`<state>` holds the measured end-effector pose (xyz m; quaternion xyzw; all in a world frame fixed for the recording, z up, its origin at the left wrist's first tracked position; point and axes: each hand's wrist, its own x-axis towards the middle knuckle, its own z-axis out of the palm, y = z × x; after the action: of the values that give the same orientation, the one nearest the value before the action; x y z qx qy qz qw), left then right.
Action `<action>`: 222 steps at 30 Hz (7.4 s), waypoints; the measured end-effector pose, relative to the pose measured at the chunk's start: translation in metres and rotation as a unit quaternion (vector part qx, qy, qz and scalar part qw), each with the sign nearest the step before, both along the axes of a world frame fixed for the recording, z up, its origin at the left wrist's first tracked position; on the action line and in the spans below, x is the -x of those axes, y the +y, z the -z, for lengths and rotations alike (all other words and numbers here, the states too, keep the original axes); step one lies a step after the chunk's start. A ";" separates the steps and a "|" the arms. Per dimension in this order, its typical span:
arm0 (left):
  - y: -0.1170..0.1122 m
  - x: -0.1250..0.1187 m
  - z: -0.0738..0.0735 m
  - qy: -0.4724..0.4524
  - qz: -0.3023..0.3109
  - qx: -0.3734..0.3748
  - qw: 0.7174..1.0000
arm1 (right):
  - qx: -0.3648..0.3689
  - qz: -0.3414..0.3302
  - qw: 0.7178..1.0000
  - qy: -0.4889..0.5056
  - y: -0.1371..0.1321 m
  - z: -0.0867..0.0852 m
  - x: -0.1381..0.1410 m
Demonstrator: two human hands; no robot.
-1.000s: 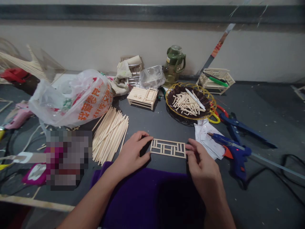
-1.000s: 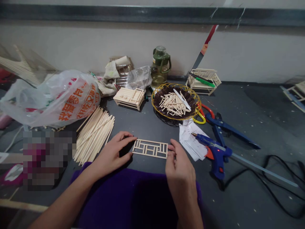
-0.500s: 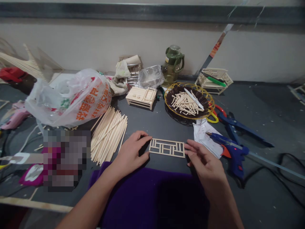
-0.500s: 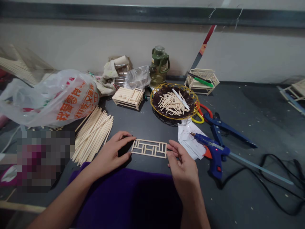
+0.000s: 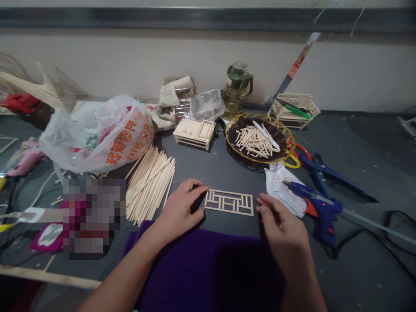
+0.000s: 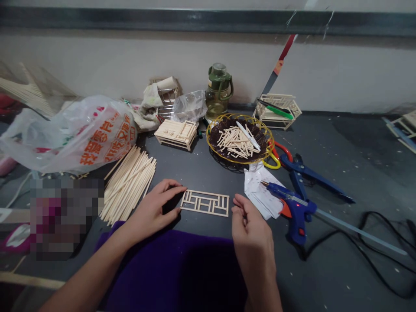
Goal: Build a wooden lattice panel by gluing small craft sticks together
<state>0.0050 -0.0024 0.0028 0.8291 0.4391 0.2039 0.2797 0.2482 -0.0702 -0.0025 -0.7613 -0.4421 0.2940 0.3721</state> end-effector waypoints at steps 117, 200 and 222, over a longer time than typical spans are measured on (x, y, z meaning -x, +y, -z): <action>-0.003 0.011 0.009 -0.024 0.005 -0.037 0.999 | -0.136 -0.314 0.865 -0.366 0.022 0.004 0.048; -0.001 0.012 0.016 -0.052 -0.003 -0.022 0.998 | 0.000 -0.359 0.841 -0.404 0.059 -0.012 0.023; -0.005 0.011 0.012 -0.042 -0.004 -0.020 0.999 | 0.030 -0.140 0.931 -0.337 0.025 0.003 0.005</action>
<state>-0.0063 -0.0078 -0.0090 0.8234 0.4264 0.2482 0.2803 0.2430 -0.0454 -0.0051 -0.7568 -0.6346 0.0826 0.1330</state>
